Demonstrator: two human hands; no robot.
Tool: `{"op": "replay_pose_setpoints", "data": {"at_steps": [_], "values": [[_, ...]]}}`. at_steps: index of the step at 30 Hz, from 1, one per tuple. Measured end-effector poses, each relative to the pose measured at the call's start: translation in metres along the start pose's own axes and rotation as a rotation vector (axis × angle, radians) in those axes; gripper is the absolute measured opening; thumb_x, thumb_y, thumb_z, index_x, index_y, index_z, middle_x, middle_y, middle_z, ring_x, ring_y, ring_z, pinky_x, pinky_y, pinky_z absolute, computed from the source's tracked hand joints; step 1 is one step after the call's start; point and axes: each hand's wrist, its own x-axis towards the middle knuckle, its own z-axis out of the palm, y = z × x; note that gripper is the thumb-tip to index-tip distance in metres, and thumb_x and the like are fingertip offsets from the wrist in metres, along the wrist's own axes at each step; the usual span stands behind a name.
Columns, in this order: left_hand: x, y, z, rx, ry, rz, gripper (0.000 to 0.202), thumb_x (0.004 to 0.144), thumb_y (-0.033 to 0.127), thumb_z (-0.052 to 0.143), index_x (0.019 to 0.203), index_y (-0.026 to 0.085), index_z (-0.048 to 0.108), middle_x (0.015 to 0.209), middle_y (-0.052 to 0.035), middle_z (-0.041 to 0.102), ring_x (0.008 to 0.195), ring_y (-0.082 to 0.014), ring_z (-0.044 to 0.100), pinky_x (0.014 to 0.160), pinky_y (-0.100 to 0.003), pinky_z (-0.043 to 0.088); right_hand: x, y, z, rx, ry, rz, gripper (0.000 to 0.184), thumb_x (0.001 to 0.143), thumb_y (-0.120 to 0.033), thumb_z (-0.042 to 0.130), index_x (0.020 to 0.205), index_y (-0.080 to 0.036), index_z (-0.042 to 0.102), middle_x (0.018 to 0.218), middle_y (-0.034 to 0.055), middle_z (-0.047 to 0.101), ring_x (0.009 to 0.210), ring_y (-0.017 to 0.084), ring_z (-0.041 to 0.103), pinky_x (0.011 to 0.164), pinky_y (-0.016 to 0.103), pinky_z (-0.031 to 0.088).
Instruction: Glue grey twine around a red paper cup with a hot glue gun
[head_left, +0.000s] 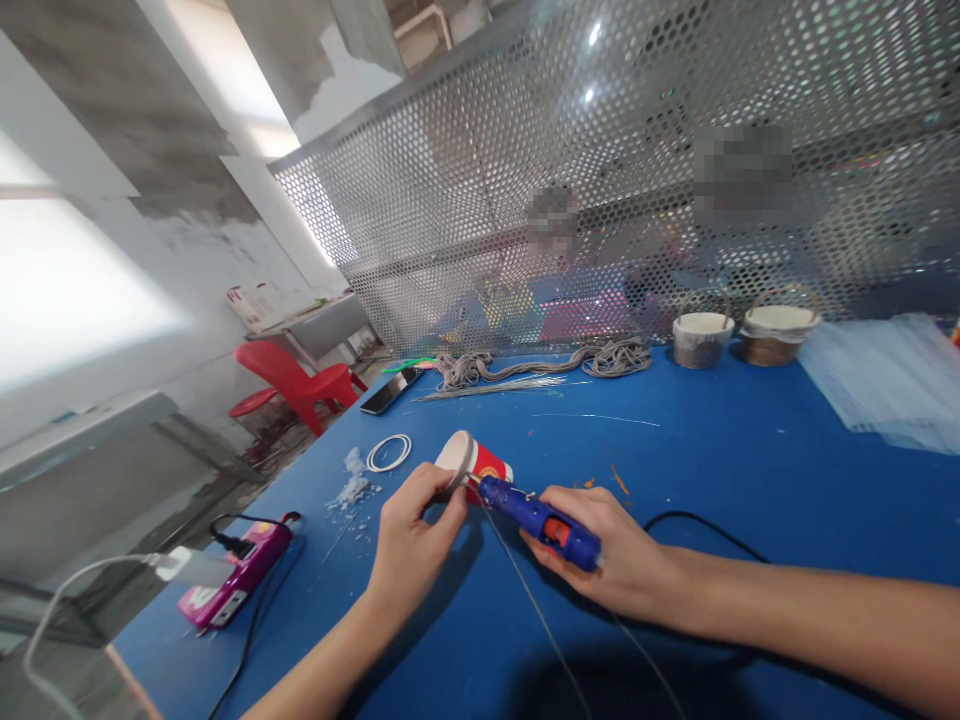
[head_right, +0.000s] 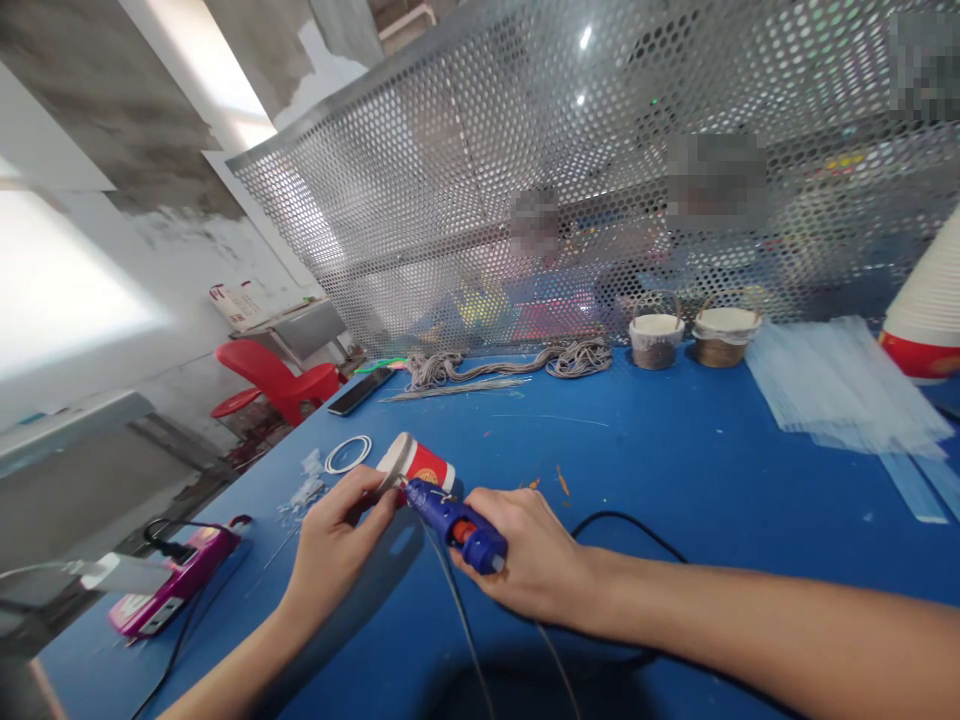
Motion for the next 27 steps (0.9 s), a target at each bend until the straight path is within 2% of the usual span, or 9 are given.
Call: {"op": "replay_pose_setpoints", "data": {"at_steps": [3,8,13,18,24,27], "values": [[0.0005,0.0001,-0.0004,-0.011,-0.006,-0.011,0.017,0.079,0.023,0.052,0.068,0.018,0.064,0.061,0.0013,0.058,0.058,-0.0124,0.053,0.056,-0.022,0.043,0.0007,-0.0002,-0.0004,0.042,-0.029,-0.012,0.014,0.08,-0.025,0.056,0.069,-0.02,0.048,0.06,-0.0011,0.055,0.052,0.012,0.049,0.053,0.023,0.035],[0.001,0.0011,-0.0016,-0.019,-0.028,-0.034,0.017,0.078,0.021,0.051,0.075,0.018,0.068,0.063,0.0008,0.061,0.058,-0.013,0.054,0.055,-0.023,0.043,0.0018,-0.0005,-0.0006,-0.007,-0.001,0.04,0.017,0.082,-0.025,0.054,0.067,-0.019,0.048,0.059,-0.0022,0.052,0.052,0.011,0.047,0.055,0.024,0.035],[0.0006,-0.0002,-0.0027,-0.058,-0.053,-0.037,0.021,0.079,0.023,0.05,0.083,0.016,0.069,0.07,-0.0015,0.066,0.061,-0.0141,0.057,0.058,-0.024,0.046,0.0013,-0.0028,-0.0022,0.009,-0.023,0.013,0.015,0.081,-0.025,0.054,0.068,-0.019,0.049,0.059,-0.0022,0.053,0.053,0.011,0.049,0.055,0.023,0.035],[0.0004,-0.002,-0.0025,-0.088,-0.068,-0.047,0.022,0.079,0.024,0.051,0.086,0.015,0.07,0.073,-0.0026,0.068,0.063,-0.0148,0.059,0.059,-0.024,0.047,0.003,-0.0013,-0.0046,0.022,0.006,0.088,0.017,0.082,-0.025,0.055,0.068,-0.018,0.051,0.059,-0.0021,0.052,0.053,0.011,0.047,0.055,0.023,0.034],[-0.0009,-0.0056,-0.0022,-0.137,-0.061,-0.04,0.022,0.079,0.023,0.052,0.09,0.015,0.069,0.076,-0.0027,0.069,0.066,-0.0152,0.062,0.061,-0.025,0.05,0.0017,-0.0017,-0.0031,0.03,-0.031,0.037,0.016,0.081,-0.025,0.055,0.067,-0.018,0.049,0.058,-0.0026,0.052,0.052,0.01,0.045,0.056,0.023,0.033],[-0.0011,-0.0082,-0.0021,-0.143,-0.06,-0.028,0.022,0.08,0.022,0.052,0.091,0.015,0.069,0.077,-0.0025,0.069,0.066,-0.0148,0.061,0.062,-0.025,0.05,0.0028,-0.0026,-0.0043,0.018,0.022,0.072,0.019,0.083,-0.027,0.053,0.066,-0.018,0.05,0.058,-0.002,0.052,0.052,0.011,0.045,0.055,0.023,0.033]]}}
